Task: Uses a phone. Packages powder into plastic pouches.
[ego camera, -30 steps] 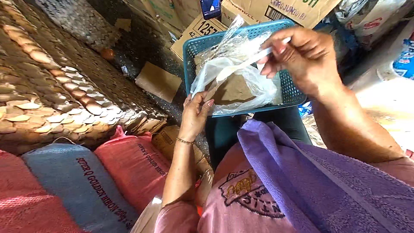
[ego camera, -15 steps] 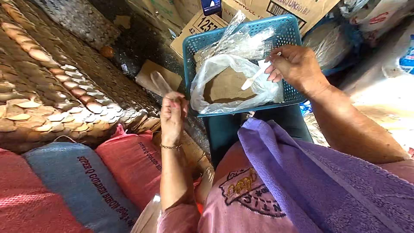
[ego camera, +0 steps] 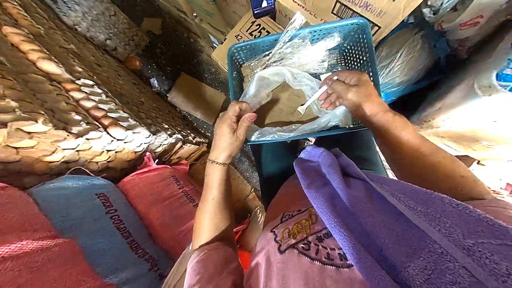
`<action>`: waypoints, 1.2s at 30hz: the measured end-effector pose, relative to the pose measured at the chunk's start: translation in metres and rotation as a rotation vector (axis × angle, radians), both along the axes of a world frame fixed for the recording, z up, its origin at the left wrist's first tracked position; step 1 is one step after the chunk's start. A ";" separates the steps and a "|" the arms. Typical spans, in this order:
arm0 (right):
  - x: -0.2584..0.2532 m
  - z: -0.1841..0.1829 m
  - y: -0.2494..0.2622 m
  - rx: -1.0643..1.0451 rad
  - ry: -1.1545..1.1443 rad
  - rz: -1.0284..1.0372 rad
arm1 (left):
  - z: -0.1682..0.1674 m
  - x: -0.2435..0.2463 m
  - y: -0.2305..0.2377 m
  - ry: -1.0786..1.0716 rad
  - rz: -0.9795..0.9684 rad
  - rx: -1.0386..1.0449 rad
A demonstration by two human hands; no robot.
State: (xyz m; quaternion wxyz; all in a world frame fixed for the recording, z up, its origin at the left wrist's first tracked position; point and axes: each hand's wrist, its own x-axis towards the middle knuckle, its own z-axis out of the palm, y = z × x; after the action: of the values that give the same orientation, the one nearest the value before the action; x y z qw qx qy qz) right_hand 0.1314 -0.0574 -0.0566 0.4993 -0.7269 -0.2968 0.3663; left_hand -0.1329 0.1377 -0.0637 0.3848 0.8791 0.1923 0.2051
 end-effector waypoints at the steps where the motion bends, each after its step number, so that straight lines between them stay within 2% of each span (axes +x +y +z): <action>1: 0.004 0.005 -0.003 0.023 0.018 -0.017 | -0.001 0.003 0.000 0.013 -0.012 0.016; 9: 0.014 0.058 -0.015 0.301 0.114 -0.105 | -0.004 0.015 -0.003 0.036 -0.040 0.092; 13: 0.013 0.071 -0.013 0.393 0.127 -0.089 | -0.001 0.020 -0.007 0.087 -0.035 0.164; 36: 0.002 0.060 -0.002 0.462 0.097 -0.016 | -0.003 0.029 -0.007 0.133 -0.065 0.149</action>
State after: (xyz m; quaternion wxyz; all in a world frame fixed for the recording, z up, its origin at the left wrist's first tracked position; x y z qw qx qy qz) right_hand 0.1338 -0.0597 0.0038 0.6691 -0.5771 -0.3427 0.3191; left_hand -0.1038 0.1307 -0.0665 0.3114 0.9227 0.1728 0.1474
